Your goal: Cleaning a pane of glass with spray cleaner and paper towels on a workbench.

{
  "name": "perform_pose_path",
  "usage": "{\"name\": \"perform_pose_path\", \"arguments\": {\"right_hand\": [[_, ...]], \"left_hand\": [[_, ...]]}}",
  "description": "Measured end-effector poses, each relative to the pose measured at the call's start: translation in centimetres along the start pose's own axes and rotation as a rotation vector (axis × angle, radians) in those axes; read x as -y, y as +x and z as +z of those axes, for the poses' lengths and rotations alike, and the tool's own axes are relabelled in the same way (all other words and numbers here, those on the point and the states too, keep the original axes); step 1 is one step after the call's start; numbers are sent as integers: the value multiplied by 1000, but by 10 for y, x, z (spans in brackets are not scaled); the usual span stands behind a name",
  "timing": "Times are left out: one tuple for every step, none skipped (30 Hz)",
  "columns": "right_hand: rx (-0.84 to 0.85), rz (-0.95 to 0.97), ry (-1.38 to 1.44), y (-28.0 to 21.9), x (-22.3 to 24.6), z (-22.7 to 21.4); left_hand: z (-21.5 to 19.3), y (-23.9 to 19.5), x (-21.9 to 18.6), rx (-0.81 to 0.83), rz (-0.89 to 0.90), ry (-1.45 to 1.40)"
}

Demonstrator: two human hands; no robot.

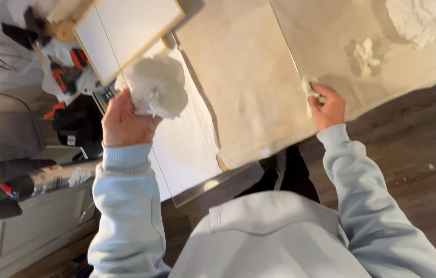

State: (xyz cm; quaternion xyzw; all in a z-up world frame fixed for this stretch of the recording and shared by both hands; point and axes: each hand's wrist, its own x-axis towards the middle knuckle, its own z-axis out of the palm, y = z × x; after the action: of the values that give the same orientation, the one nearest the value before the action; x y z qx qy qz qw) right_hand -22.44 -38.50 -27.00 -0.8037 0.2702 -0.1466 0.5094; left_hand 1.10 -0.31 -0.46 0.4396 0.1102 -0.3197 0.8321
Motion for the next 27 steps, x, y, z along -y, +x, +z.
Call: {"name": "perform_pose_path", "arguments": {"right_hand": [[-50, 4, -69, 5, -15, 5], [-43, 12, -67, 6, -23, 10], [-38, 7, -93, 6, -31, 17], [-35, -4, -123, 10, -39, 21], [-29, -1, -125, 0, -13, 22], [-2, 0, -27, -3, 15, 25], [26, 2, 72, -7, 43, 28], [27, 0, 74, -15, 93, 36], [90, 56, 237, -23, 142, 44], [148, 117, 397, -33, 189, 50], [143, 122, 396, -38, 244, 50], [190, -71, 457, -48, 298, 49], [237, -266, 514, -64, 351, 47], [234, -269, 517, -70, 370, 51], [387, -399, 454, -76, 389, 54], [537, -520, 383, -82, 407, 58], [533, -516, 382, -82, 405, 49], [494, -458, 515, -79, 401, 39], [451, -401, 647, -76, 395, 29], [445, -390, 634, -45, 348, 39], [304, -361, 677, -22, 294, 45], [166, -338, 722, -6, 236, 48], [165, -335, 714, 21, 173, 46], [42, -158, 473, 40, 113, 46], [-79, 16, 229, 54, 54, 45], [-73, 14, 235, 62, 39, 41], [-70, 7, 151, 70, 24, 38]], "left_hand": [[-3, 2, -2, -12, -3, 1], [-2, 2, -2, -22, -7, 2], [-2, 1, -3, -26, -9, 5], [-1, 1, -2, -28, -7, 3], [3, -3, 1, -33, -9, 0], [9, -5, 2, -26, 2, -6], [15, -7, 2, -19, 13, -13], [13, -6, 1, -20, 16, -11], [12, -6, 1, -22, 11, -16], [11, -4, 3, -21, -3, -20], [-4, -3, 2, -19, -10, -19], [-18, 1, 2, -27, 5, -7], [-31, 5, 3, -35, 21, 5], [-26, -2, 1, -33, 23, 9], [-21, -7, 0, -53, 61, 16], [-16, -13, 0, -73, 92, 20], [-10, -19, 0, -71, 86, 22], [-2, -19, 5, -93, 133, 18], [4, -18, 9, -115, 180, 14], [8, -17, 8, -111, 164, 6], [12, -15, 7, -137, 122, 15], [15, -14, 4, -164, 88, 27], [11, -10, 6, -162, 81, 21], [7, -10, 4, -136, 72, 40], [3, -11, 2, -110, 63, 59], [0, -11, 2, -116, 70, 62], [-2, -11, 2, -124, 78, 55]]}}
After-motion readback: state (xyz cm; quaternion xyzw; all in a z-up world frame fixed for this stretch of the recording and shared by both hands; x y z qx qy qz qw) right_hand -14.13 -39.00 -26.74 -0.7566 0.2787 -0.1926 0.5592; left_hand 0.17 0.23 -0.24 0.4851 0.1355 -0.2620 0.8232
